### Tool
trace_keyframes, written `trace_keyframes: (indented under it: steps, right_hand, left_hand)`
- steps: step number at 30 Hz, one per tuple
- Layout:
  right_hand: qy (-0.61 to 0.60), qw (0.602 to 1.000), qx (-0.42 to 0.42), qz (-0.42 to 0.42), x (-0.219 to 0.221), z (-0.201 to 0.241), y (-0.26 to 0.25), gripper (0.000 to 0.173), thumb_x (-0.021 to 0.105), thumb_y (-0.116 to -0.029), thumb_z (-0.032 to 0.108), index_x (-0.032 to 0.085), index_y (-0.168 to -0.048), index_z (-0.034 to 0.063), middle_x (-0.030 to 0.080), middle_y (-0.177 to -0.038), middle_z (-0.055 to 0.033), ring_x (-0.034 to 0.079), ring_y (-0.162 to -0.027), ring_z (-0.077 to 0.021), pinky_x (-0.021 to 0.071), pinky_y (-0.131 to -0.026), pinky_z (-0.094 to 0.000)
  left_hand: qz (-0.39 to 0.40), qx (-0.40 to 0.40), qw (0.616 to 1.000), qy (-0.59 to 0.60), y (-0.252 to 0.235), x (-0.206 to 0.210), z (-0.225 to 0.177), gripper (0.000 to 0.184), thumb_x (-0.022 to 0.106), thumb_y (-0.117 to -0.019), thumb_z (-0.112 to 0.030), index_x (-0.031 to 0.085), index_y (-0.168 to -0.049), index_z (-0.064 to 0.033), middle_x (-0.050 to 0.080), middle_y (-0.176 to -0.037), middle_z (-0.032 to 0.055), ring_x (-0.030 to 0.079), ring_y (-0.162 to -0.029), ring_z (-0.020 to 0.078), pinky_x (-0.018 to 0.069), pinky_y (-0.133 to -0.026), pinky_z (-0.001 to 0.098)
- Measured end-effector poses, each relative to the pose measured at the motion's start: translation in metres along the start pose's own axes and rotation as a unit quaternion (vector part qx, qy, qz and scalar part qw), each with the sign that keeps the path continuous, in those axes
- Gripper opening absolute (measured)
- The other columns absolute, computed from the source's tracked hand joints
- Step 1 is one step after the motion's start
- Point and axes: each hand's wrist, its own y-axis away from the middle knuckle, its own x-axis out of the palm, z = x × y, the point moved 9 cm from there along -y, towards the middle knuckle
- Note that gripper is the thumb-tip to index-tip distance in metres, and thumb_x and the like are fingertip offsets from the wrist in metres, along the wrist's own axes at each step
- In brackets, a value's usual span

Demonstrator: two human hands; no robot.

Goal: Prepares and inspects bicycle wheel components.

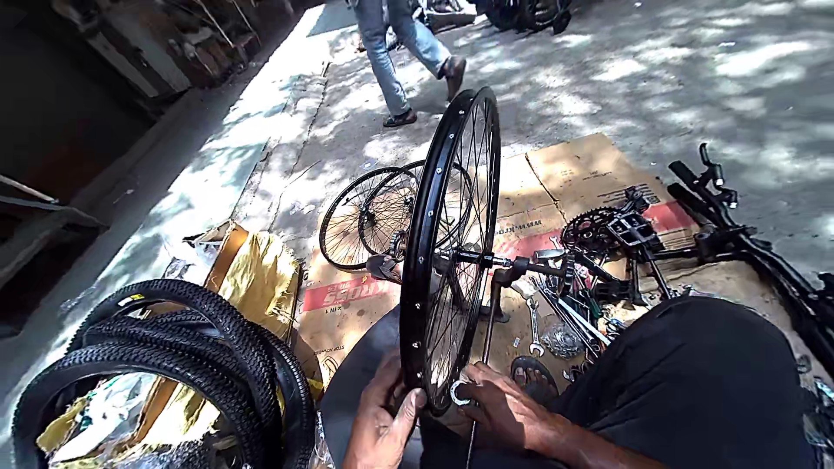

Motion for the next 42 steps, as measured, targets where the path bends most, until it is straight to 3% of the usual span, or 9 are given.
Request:
trace_keyframes:
  steps: [6,11,17,24,29,32,35,39,42]
  right_hand:
    - [0.011,0.973,-0.066,-0.222,-0.090,0.028,0.008,0.028,0.060,-0.1022,0.041,0.074,-0.108,0.0165,0.068,-0.121,-0.0096,0.064,-0.115,-0.0232,0.0559,-0.096,-0.0368]
    - [0.010,0.931,-0.103,-0.349,-0.164,0.054,0.007,0.030,0.057,-0.1033,0.043,0.076,-0.107,0.0201,0.071,-0.123,-0.0017,0.065,-0.116,-0.0139,0.0552,-0.096,-0.0307]
    - [0.016,0.907,-0.131,-0.399,-0.200,0.061,0.000,0.023,0.062,-0.1019,0.038,0.076,-0.107,0.0200,0.070,-0.127,-0.0002,0.064,-0.118,-0.0136,0.0545,-0.099,-0.0305]
    - [0.057,0.919,-0.158,-0.357,-0.202,0.061,-0.033,0.022,0.054,-0.1059,0.026,0.073,-0.112,0.0155,0.067,-0.137,-0.0020,0.063,-0.127,-0.0167,0.0503,-0.109,-0.0375]
    - [-0.047,0.919,-0.209,-0.331,-0.216,0.094,-0.043,0.026,0.056,-0.1061,0.026,0.070,-0.113,0.0049,0.071,-0.123,-0.0128,0.067,-0.119,-0.0220,0.0537,-0.104,-0.0414]
    - [-0.130,0.908,-0.194,-0.348,-0.218,0.091,-0.049,0.039,0.057,-0.1053,0.034,0.062,-0.123,-0.0007,0.070,-0.119,-0.0152,0.068,-0.113,-0.0188,0.0562,-0.101,-0.0412]
    - [-0.085,0.877,-0.190,-0.432,-0.213,0.092,-0.051,0.051,0.045,-0.1091,0.040,0.060,-0.128,-0.0052,0.070,-0.118,-0.0193,0.069,-0.111,-0.0195,0.0561,-0.100,-0.0380]
    - [-0.074,0.859,-0.133,-0.490,-0.223,0.094,-0.063,0.064,0.026,-0.1104,0.049,0.067,-0.098,0.0020,0.067,-0.078,-0.0075,0.067,-0.073,-0.0114,0.0573,-0.069,-0.0309]
    - [-0.152,0.917,-0.144,-0.339,-0.233,0.085,-0.086,0.059,0.026,-0.1110,0.047,0.066,-0.089,0.0088,0.062,-0.067,0.0008,0.061,-0.061,-0.0091,0.0540,-0.059,-0.0330]
  left_hand:
    - [0.005,0.026,0.999,0.040,-0.022,0.012,-0.017,0.050,0.053,-0.1046,-0.040,0.054,-0.143,-0.0077,0.061,-0.142,0.0125,0.059,-0.130,0.0292,0.0510,-0.108,0.0496]
    - [-0.056,0.092,0.994,-0.014,-0.057,0.012,-0.046,0.055,0.049,-0.1051,-0.046,0.056,-0.140,-0.0041,0.061,-0.140,0.0049,0.060,-0.127,0.0145,0.0521,-0.108,0.0402]
    - [-0.014,0.106,0.994,0.038,-0.078,0.014,-0.056,0.051,0.050,-0.1060,-0.042,0.054,-0.146,-0.0101,0.054,-0.150,0.0082,0.054,-0.135,0.0241,0.0479,-0.111,0.0509]
    - [-0.032,0.088,0.995,0.024,-0.086,0.026,-0.062,0.063,0.042,-0.1098,-0.034,0.032,-0.149,0.0150,0.048,-0.151,0.0172,0.055,-0.133,0.0148,0.0481,-0.112,0.0411]
    - [-0.038,0.127,0.991,-0.010,-0.107,0.031,-0.076,0.049,0.036,-0.1087,-0.016,0.039,-0.143,0.0188,0.051,-0.145,0.0236,0.053,-0.131,0.0120,0.0425,-0.114,0.0313]
    - [-0.046,0.132,0.990,0.014,-0.117,0.029,-0.080,0.040,0.039,-0.1061,-0.010,0.050,-0.137,0.0135,0.058,-0.135,0.0191,0.058,-0.122,0.0143,0.0475,-0.108,0.0333]
    - [-0.045,0.121,0.991,0.027,-0.126,0.031,-0.083,0.040,0.040,-0.1055,-0.010,0.045,-0.140,0.0093,0.060,-0.129,0.0156,0.063,-0.112,0.0162,0.0544,-0.098,0.0358]
    - [-0.042,0.105,0.993,0.017,-0.129,0.031,-0.086,0.047,0.041,-0.1065,-0.014,0.038,-0.149,0.0062,0.053,-0.143,0.0173,0.059,-0.123,0.0207,0.0526,-0.104,0.0401]
    - [-0.040,0.097,0.994,0.003,-0.127,0.030,-0.088,0.048,0.040,-0.1075,-0.016,0.039,-0.151,0.0043,0.049,-0.150,0.0169,0.056,-0.130,0.0193,0.0491,-0.109,0.0385]
